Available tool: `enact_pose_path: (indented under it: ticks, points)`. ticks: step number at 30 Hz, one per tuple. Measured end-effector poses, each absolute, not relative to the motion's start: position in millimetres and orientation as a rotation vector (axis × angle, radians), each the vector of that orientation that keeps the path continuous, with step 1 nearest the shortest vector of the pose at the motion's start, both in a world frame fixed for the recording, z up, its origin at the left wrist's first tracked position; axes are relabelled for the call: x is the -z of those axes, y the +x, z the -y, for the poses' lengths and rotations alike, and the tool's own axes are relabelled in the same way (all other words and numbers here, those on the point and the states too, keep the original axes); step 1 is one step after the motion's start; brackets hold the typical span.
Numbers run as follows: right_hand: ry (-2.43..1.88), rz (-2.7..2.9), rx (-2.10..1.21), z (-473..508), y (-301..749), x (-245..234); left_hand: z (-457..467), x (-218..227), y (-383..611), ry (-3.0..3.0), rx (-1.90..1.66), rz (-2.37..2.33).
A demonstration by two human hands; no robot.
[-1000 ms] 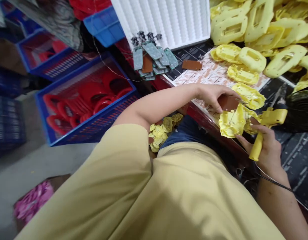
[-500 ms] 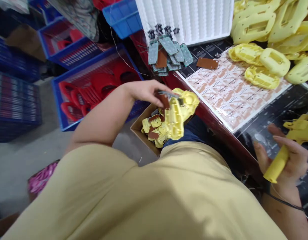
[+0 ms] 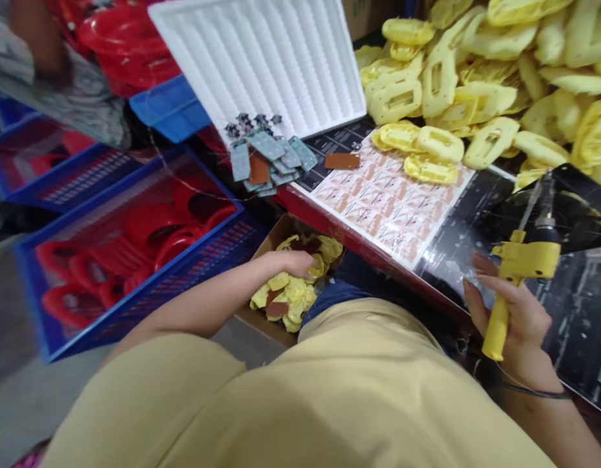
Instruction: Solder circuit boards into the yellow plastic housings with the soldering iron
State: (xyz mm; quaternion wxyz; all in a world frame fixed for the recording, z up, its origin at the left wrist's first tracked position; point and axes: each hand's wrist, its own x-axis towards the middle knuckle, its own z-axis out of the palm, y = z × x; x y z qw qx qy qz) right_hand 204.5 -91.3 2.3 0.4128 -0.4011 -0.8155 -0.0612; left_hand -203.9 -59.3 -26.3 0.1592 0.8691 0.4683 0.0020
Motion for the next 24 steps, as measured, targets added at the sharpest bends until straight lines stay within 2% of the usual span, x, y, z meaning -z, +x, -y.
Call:
enact_pose_path:
  ticks: [3, 5, 8, 13, 18, 24]
  points:
    - [-1.043, 2.059, 0.241, 93, 207, -3, 26, -22, -149, 2.435, 0.121, -0.765]
    - [-1.039, 2.056, 0.282, 94, 206, -3, -17, -48, -113, 2.445, 0.045, -0.718]
    - [-1.026, 2.062, 0.316, 94, 204, -4, -101, -62, -67, 2.649, -0.24, -1.099]
    - [-1.054, 2.051, 0.298, 95, 211, -6, -183, -40, -32, 2.569, -0.11, -1.474]
    - [-1.085, 2.05, 0.278, 95, 228, -5, -125, -26, -37, 2.622, -0.136, -1.478]
    - [-1.05, 2.078, 0.18, 83, 217, -5, -24, -27, -39, 2.793, -0.088, -1.216]
